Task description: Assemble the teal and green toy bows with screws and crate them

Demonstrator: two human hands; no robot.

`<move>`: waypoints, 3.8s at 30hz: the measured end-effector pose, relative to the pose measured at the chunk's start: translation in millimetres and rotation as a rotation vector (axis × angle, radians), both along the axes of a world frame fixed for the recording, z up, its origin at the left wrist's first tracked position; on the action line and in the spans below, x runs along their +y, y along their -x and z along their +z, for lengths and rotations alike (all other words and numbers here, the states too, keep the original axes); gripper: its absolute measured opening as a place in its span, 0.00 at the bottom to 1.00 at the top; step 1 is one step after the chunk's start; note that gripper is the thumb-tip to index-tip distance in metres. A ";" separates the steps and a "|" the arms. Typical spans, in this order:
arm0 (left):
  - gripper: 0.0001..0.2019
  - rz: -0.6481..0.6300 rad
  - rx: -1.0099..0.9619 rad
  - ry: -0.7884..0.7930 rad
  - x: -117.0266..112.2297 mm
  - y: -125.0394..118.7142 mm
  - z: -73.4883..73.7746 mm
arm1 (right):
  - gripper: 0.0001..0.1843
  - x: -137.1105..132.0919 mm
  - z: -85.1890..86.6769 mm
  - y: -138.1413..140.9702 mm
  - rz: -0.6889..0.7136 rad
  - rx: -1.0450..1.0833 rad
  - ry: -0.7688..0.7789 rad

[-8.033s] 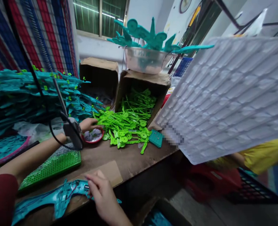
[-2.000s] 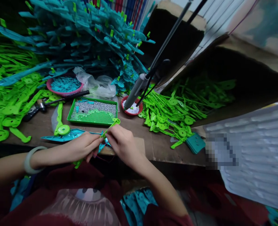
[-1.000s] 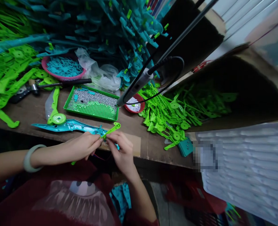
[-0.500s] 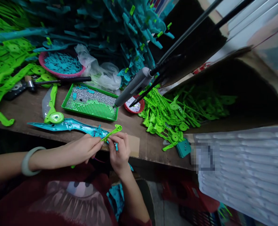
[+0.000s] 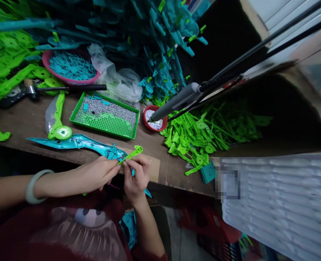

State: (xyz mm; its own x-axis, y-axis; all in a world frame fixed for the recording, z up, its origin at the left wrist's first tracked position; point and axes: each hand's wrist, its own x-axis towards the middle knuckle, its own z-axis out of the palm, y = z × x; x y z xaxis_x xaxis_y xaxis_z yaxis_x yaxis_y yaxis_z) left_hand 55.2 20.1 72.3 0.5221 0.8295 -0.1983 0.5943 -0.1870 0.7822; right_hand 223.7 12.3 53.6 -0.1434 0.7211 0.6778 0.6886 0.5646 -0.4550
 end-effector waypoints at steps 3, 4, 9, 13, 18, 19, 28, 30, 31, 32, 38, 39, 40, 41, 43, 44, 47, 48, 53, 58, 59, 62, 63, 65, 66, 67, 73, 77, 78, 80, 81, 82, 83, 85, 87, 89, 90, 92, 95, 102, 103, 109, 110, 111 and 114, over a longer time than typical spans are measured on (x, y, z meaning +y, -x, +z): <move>0.18 -0.021 -0.023 -0.098 -4.5 0.3 -8.4 | 0.09 -1.6 -2.7 0.8 -0.037 0.035 -0.023; 0.18 -0.025 -0.019 -0.137 -6.2 0.5 -11.5 | 0.10 -1.9 -2.3 1.0 -0.030 0.035 -0.020; 0.14 -0.003 0.036 -0.332 -13.2 3.3 -29.8 | 0.15 -3.6 7.0 2.8 0.017 -0.007 0.044; 0.12 -0.024 -0.006 -0.403 -15.2 3.8 -36.9 | 0.15 -5.6 9.5 3.7 0.027 0.064 0.079; 0.15 -0.056 -0.020 -0.297 -13.2 -0.7 -28.1 | 0.06 -5.3 0.5 3.7 -0.032 0.525 0.434; 0.16 -0.048 -0.028 -0.244 -11.6 -1.5 -25.7 | 0.07 -4.9 -1.8 3.1 -0.018 0.660 0.541; 0.15 -0.059 -0.293 -0.619 33.1 -3.0 0.0 | 0.06 3.4 33.4 -32.8 0.026 0.635 0.466; 0.28 0.170 -0.457 -0.768 38.0 -14.1 2.7 | 0.06 9.8 55.6 -42.7 -0.073 0.588 0.075; 0.34 0.238 -0.560 -0.741 38.0 -23.1 1.9 | 0.05 13.8 66.7 -46.4 -0.120 0.559 -0.137; 0.39 0.248 -0.656 -0.660 36.5 -34.0 -0.1 | 0.05 18.2 77.4 -49.5 -0.155 0.521 -0.330; 0.27 -0.130 -0.734 -0.007 18.5 -89.5 -9.9 | 0.03 30.4 108.1 -83.7 -0.240 0.606 -0.661; 0.21 -0.086 -0.693 -0.024 16.8 -90.0 -9.7 | 0.03 28.0 103.0 -96.9 -0.279 0.708 -0.535; 0.17 -0.029 -0.639 -0.098 15.5 -87.9 -10.0 | 0.02 25.0 94.1 -111.6 -0.322 0.816 -0.356; 0.14 0.018 -0.578 -0.214 14.4 -84.1 -11.7 | 0.03 21.8 81.7 -126.6 -0.361 0.916 -0.147; 0.10 0.016 -0.457 -0.489 12.8 -75.0 -20.1 | 0.11 16.3 49.1 -151.9 -0.412 1.081 0.285; 0.08 -0.027 -0.399 -0.621 12.3 -71.0 -26.6 | 0.14 14.5 31.2 -160.2 -0.419 1.125 0.460; 0.07 -0.169 -0.248 -0.902 12.0 -62.3 -48.7 | 0.19 13.7 -15.6 -166.9 -0.410 1.169 0.733; 0.06 -0.204 -0.208 -0.947 12.4 -59.3 -54.5 | 0.19 15.0 -26.3 -164.9 -0.404 1.177 0.768; 0.07 -0.309 -0.157 -0.960 16.8 -32.2 -58.5 | 0.19 28.5 -46.1 -146.6 -0.334 1.228 0.934; 0.06 -0.293 -0.156 -0.943 16.1 -10.6 -45.8 | 0.20 45.5 -45.7 -124.7 -0.228 1.231 1.037; 0.06 -0.297 -0.157 -0.964 14.7 -11.0 -45.0 | 0.20 49.0 -45.2 -122.3 -0.207 1.217 1.052; 0.07 -0.281 -0.203 -0.929 9.4 -19.5 -46.7 | 0.19 58.4 -43.6 -122.4 -0.168 1.140 1.094; 0.07 -0.265 -0.228 -0.895 7.6 -23.2 -48.1 | 0.20 60.8 -43.2 -124.4 -0.169 1.110 1.107; 0.08 -0.227 -0.255 -0.866 4.6 -29.7 -51.1 | 0.21 64.1 -43.1 -129.5 -0.185 1.059 1.124; 0.08 -0.216 -0.246 -0.879 3.6 -31.8 -52.4 | 0.21 64.9 -43.4 -131.9 -0.191 1.036 1.130; 0.09 -0.208 -0.223 -0.903 2.9 -33.1 -53.4 | 0.21 65.2 -43.8 -133.8 -0.192 1.013 1.139; 0.08 -0.187 -0.131 -0.898 8.1 -33.1 -50.8 | 0.15 52.2 -39.8 -133.8 -0.358 0.503 0.827; 0.06 -0.257 -0.125 -0.935 13.8 -34.3 -48.8 | 0.08 31.6 -29.1 -127.9 -0.118 -0.091 0.392; 0.07 -0.281 -0.131 -0.952 14.6 -34.7 -49.4 | 0.08 27.0 -27.7 -126.9 0.017 -0.198 0.379; 0.09 -0.341 -0.139 -0.982 15.7 -35.2 -51.8 | 0.10 20.2 -28.2 -126.2 0.208 -0.325 0.387; 0.10 -0.378 -0.139 -0.993 16.1 -35.4 -53.0 | 0.11 18.0 -30.2 -126.5 0.249 -0.343 0.391; 0.11 -0.412 -0.137 -1.002 16.4 -35.6 -54.1 | 0.11 16.5 -33.1 -127.0 0.270 -0.337 0.390; 0.11 -0.438 -0.138 -1.009 16.7 -35.9 -54.8 | 0.11 15.4 -36.6 -127.7 0.274 -0.317 0.381; 0.11 -0.461 -0.143 -1.011 17.2 -36.3 -55.2 | 0.10 13.9 -44.0 -128.9 0.263 -0.271 0.346; 0.11 -0.457 -0.152 -1.007 17.3 -36.4 -54.7 | 0.10 12.4 -50.4 -129.3 0.247 -0.234 0.304; 0.11 -0.451 -0.150 -1.001 16.9 -35.8 -54.2 | 0.10 10.7 -55.2 -129.5 0.234 -0.209 0.268; 0.11 -0.449 -0.144 -0.996 16.6 -35.3 -54.2 | 0.10 10.0 -57.0 -129.7 0.232 -0.204 0.256; 0.11 -0.452 -0.129 -0.983 16.1 -34.2 -54.6 | 0.10 9.0 -59.6 -130.4 0.235 -0.202 0.243; 0.08 -0.455 -0.123 -0.971 16.4 -33.3 -55.1 | 0.10 9.2 -61.3 -131.7 0.252 -0.218 0.236; 0.06 -0.508 -0.122 -0.981 18.2 -36.1 -50.8 | 0.09 13.3 -56.2 -131.2 0.306 -0.337 0.153; 0.06 -0.486 -0.126 -0.982 18.5 -36.3 -50.0 | 0.09 13.4 -55.0 -130.8 0.314 -0.368 0.143; 0.02 -0.262 -0.052 -0.972 23.8 -35.0 -42.8 | 0.08 13.3 -39.8 -120.1 0.223 -0.518 0.276; 0.03 -0.250 -0.034 -0.971 24.2 -34.8 -42.3 | 0.10 14.1 -35.8 -117.0 0.193 -0.540 0.318; 0.04 -0.248 -0.022 -0.970 23.9 -34.5 -42.3 | 0.11 15.4 -31.8 -113.9 0.170 -0.561 0.356; 0.06 -0.283 -0.026 -0.953 20.4 -33.4 -44.5 | 0.15 20.5 -22.7 -106.5 0.148 -0.592 0.436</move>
State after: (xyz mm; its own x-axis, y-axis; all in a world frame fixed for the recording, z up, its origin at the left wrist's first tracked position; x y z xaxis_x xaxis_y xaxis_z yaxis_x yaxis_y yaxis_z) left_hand 88.7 40.4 27.8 0.7200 0.4803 0.5009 0.4152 -0.8765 0.2436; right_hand 330.3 32.8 30.9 -0.5115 0.8517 0.1142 0.8190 0.5234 -0.2353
